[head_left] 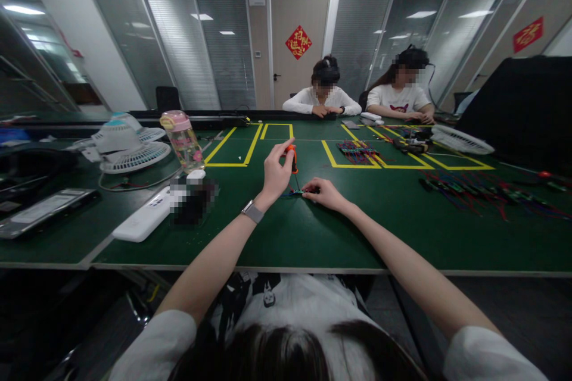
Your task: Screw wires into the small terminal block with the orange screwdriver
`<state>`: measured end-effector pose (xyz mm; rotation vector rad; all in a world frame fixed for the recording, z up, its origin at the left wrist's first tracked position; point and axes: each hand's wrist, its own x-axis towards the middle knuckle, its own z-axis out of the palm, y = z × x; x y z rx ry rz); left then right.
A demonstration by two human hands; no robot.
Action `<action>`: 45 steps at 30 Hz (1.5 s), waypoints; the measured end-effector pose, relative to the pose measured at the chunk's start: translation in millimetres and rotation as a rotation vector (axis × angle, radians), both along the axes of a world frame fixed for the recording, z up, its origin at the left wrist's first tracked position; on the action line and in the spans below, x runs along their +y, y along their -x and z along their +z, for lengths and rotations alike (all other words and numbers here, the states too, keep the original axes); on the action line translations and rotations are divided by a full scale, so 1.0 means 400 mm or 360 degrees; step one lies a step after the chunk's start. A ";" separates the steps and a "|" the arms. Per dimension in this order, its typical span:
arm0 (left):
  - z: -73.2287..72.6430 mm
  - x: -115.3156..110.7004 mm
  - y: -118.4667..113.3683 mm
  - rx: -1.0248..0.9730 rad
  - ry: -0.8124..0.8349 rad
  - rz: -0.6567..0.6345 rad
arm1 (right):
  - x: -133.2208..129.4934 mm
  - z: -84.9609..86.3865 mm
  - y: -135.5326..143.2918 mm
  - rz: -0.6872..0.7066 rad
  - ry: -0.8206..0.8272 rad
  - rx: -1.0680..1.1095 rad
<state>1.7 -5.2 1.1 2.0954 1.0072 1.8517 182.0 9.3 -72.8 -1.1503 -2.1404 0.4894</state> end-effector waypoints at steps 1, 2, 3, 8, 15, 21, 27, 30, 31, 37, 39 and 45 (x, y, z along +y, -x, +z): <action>0.000 -0.001 -0.001 0.0001 -0.0013 0.0032 | 0.000 0.000 0.000 0.0002 -0.0003 -0.0006; -0.001 -0.002 -0.001 0.0004 -0.0027 0.0066 | 0.001 0.000 0.000 0.0007 -0.0004 -0.0011; -0.001 -0.003 -0.001 0.0008 -0.0035 0.0097 | 0.001 0.000 0.000 0.0007 -0.0002 -0.0011; -0.001 0.004 0.000 0.0006 0.0035 0.0073 | -0.002 0.001 0.002 -0.0012 0.0010 0.0009; -0.005 0.003 -0.006 -0.0024 0.0049 -0.0071 | -0.004 0.005 0.003 -0.0004 -0.0008 -0.0012; -0.003 0.002 -0.003 0.0008 0.0011 0.0069 | -0.002 0.001 0.002 -0.0006 0.0002 0.0005; -0.003 0.003 -0.002 0.0002 0.0018 -0.0011 | 0.000 -0.001 0.000 0.0006 -0.0002 -0.0006; -0.003 -0.001 -0.003 -0.0007 -0.0021 0.0049 | -0.001 0.001 0.001 -0.0001 0.0003 -0.0004; -0.003 -0.002 -0.003 -0.0006 -0.0033 0.0078 | -0.001 0.001 0.001 -0.0004 0.0006 -0.0005; 0.001 0.002 0.001 -0.0018 -0.0007 0.0095 | -0.003 0.002 0.003 -0.0016 0.0018 -0.0002; 0.001 0.004 0.001 -0.0018 -0.0021 0.0042 | -0.005 0.003 0.003 -0.0017 0.0023 0.0008; 0.002 -0.001 -0.001 -0.0030 -0.0048 0.0162 | -0.005 0.004 0.002 -0.0021 0.0013 0.0012</action>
